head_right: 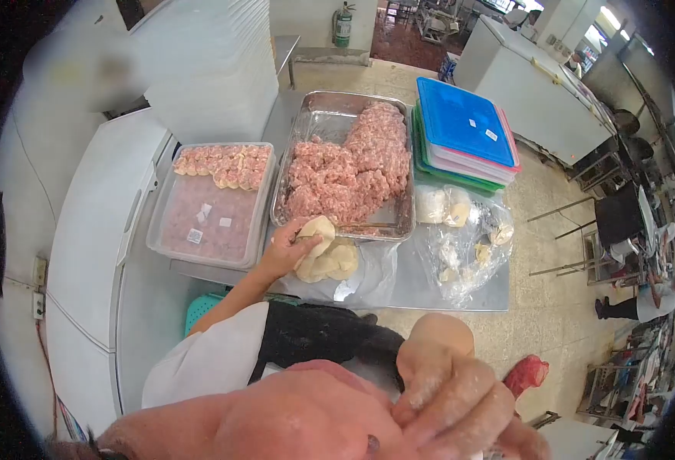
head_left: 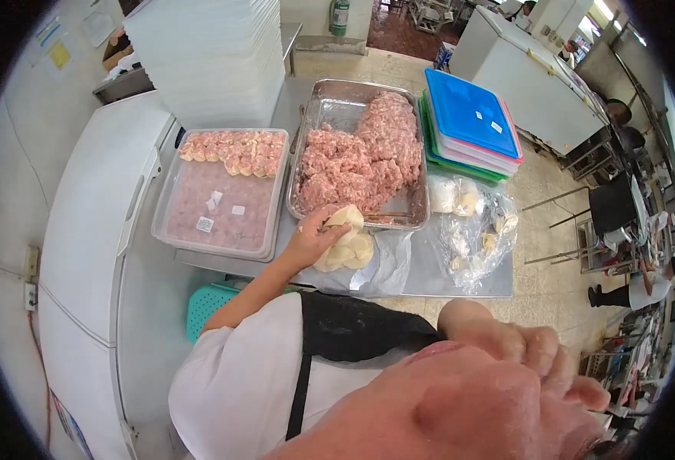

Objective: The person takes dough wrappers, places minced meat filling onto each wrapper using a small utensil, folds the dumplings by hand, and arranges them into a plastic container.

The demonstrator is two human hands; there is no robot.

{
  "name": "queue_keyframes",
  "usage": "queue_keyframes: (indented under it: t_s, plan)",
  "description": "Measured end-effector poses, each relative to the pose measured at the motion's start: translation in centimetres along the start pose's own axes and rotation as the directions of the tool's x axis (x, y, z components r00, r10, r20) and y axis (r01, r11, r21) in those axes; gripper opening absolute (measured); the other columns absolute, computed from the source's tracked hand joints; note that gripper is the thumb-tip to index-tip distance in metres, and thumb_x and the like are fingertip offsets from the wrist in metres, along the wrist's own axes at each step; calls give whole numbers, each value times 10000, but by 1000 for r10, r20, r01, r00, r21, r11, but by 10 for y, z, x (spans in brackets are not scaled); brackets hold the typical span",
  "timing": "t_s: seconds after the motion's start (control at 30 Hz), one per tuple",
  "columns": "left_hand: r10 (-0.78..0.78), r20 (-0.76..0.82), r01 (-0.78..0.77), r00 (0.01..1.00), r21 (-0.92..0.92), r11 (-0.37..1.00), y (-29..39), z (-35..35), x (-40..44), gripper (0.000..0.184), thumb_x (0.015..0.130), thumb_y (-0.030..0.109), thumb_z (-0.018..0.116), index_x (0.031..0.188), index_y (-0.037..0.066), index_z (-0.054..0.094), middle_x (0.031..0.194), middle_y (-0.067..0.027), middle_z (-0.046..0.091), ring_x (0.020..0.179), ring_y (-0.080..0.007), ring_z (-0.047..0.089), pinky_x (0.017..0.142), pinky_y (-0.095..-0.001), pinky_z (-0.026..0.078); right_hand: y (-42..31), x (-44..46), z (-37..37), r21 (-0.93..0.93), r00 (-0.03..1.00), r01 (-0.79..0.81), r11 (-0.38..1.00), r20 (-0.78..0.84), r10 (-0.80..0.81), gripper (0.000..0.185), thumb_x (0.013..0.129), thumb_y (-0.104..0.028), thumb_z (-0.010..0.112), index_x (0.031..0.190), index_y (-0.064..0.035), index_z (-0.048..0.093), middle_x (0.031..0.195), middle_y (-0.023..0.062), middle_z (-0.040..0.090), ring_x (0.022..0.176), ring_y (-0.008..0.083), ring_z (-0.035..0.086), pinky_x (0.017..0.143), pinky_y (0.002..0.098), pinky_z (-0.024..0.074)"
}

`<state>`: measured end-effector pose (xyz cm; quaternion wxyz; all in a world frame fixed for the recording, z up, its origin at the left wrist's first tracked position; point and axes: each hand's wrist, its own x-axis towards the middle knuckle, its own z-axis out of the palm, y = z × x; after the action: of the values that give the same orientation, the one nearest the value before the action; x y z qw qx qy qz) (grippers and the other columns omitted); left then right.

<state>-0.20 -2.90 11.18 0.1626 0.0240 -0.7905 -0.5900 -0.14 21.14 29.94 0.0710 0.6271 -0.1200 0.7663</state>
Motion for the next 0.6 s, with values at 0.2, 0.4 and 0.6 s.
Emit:
queue_keyframes:
  t_s: [0.2,0.4,0.6]
  plan:
    - [2,-24,0,1000,94,996,-9,-29,-4,306,865,210,632,1074,-13,609,975,-165,649,940,-260,627,816,-349,476,12,-13,19,0,1000,-8,1000,-1,8,622,976,-295,468,1495,-203,139,984,149,550,762,254,567,791,388,507]
    - [190,7,-187,982,205,961,-42,-37,-8,262,911,181,543,1101,8,596,991,-181,640,929,-351,611,809,-387,478,22,-2,17,-22,998,-31,999,45,32,627,982,-301,455,1501,-206,118,983,156,555,757,259,568,796,390,505]
    - [172,-18,-167,985,173,971,-70,-33,-23,265,919,187,527,1084,-10,590,988,-205,629,923,-359,605,799,-392,471,45,-18,32,-6,999,-31,1000,-14,31,643,989,-322,434,1508,-210,71,968,171,575,740,263,575,783,391,512]
